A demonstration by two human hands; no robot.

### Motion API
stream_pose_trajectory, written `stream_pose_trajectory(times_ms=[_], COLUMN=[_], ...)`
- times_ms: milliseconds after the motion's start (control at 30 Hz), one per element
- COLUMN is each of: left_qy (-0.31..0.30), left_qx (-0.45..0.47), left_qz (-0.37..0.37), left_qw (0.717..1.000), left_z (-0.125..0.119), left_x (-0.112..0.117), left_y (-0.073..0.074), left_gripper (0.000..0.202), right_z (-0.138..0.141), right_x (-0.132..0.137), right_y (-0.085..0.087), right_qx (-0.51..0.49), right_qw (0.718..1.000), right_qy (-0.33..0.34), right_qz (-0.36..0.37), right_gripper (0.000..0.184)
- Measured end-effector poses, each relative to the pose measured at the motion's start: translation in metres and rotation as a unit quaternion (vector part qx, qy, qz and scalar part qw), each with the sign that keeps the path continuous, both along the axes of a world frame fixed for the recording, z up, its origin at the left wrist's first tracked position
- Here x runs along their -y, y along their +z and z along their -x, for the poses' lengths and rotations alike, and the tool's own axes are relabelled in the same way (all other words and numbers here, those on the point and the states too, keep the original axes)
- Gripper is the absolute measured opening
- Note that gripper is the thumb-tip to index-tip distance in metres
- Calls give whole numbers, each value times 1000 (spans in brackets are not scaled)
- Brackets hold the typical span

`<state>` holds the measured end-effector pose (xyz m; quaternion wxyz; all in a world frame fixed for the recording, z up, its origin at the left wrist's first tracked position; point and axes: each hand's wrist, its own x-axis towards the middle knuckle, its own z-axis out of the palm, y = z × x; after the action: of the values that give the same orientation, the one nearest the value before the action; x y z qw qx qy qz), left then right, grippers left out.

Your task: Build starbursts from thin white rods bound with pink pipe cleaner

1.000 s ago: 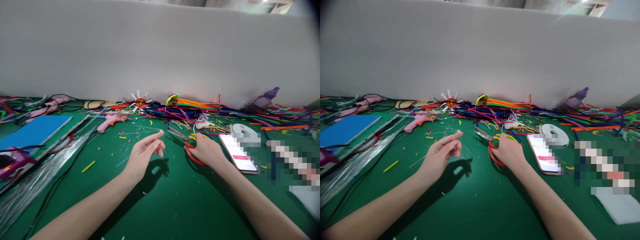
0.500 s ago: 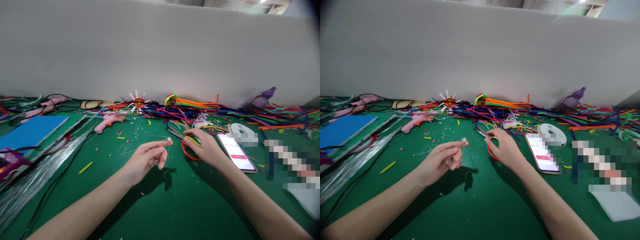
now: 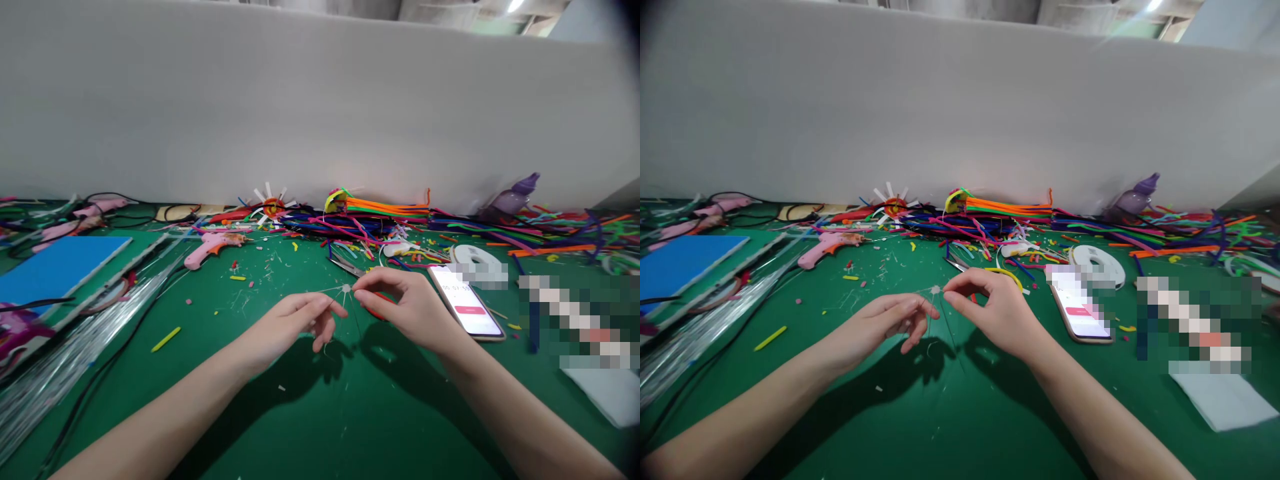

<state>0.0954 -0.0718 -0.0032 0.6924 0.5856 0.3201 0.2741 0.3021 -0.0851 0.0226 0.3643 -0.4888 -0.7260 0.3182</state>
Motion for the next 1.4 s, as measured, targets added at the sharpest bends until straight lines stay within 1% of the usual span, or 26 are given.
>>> stream_pose_trajectory(times_ms=[67, 100, 200, 267, 333, 367, 433, 467, 533, 600, 633, 667, 700, 833, 967, 1067, 1233, 1400], left_qy=[9, 23, 80, 101, 101, 95, 80, 73, 61, 46, 39, 34, 30, 10, -13, -24, -33, -28], left_qx=[-77, -118, -220, -266, -295, -301, -301, -297, -286, -269, -258, -247, -237, -191, -135, -110, -66, -41], left_qz=[-81, -119, -232, -296, -341, -353, -359, -353, -335, -313, -301, -287, -272, -191, -101, -54, 0, 27], left_qw=[994, 986, 944, 912, 887, 881, 880, 884, 896, 910, 917, 925, 932, 963, 986, 992, 997, 998], left_z=[1, 1, 2, 3, 3, 3, 3, 3, 2, 2, 1, 1, 0, -3, -4, -4, -3, -2], left_x=[2, 3, 9, 13, 15, 15, 16, 16, 17, 18, 18, 19, 19, 20, 19, 17, 15, 14], left_y=[7, 11, 17, 18, 17, 16, 16, 15, 15, 14, 13, 13, 12, 11, 12, 13, 12, 9], left_gripper=[32, 30, 25, 23, 22, 23, 27, 27, 29, 31, 32, 32, 32, 32, 29, 28, 29, 29], right_z=[1, 1, 3, 4, 6, 8, 10, 11, 12, 11, 11, 11, 11, 10, 10, 10, 9, 9], right_x=[1, 1, 2, 3, 6, 7, 9, 10, 10, 9, 9, 9, 9, 10, 10, 9, 9, 9], right_y=[0, -1, -2, -2, -1, -1, -2, -3, -6, -11, -12, -14, -15, -16, -19, -21, -21, -20], right_qx=[11, 15, 22, 28, 40, 47, 67, 86, 146, 209, 230, 243, 250, 275, 278, 261, 248, 252], right_qw=[1000, 1000, 999, 999, 998, 997, 995, 991, 969, 928, 907, 892, 882, 862, 852, 844, 836, 823], right_qy=[-7, -9, -6, -6, -7, -7, -9, -14, -23, -20, -14, -8, -3, 7, 4, 2, 12, 15], right_qz=[-13, -19, -32, -44, -55, -60, -79, -104, -196, -308, -352, -381, -399, -426, -444, -469, -490, -509], right_gripper=[15, 15, 15, 14, 12, 11, 10, 11, 16, 16, 15, 14, 14, 16, 16, 14, 14, 12])
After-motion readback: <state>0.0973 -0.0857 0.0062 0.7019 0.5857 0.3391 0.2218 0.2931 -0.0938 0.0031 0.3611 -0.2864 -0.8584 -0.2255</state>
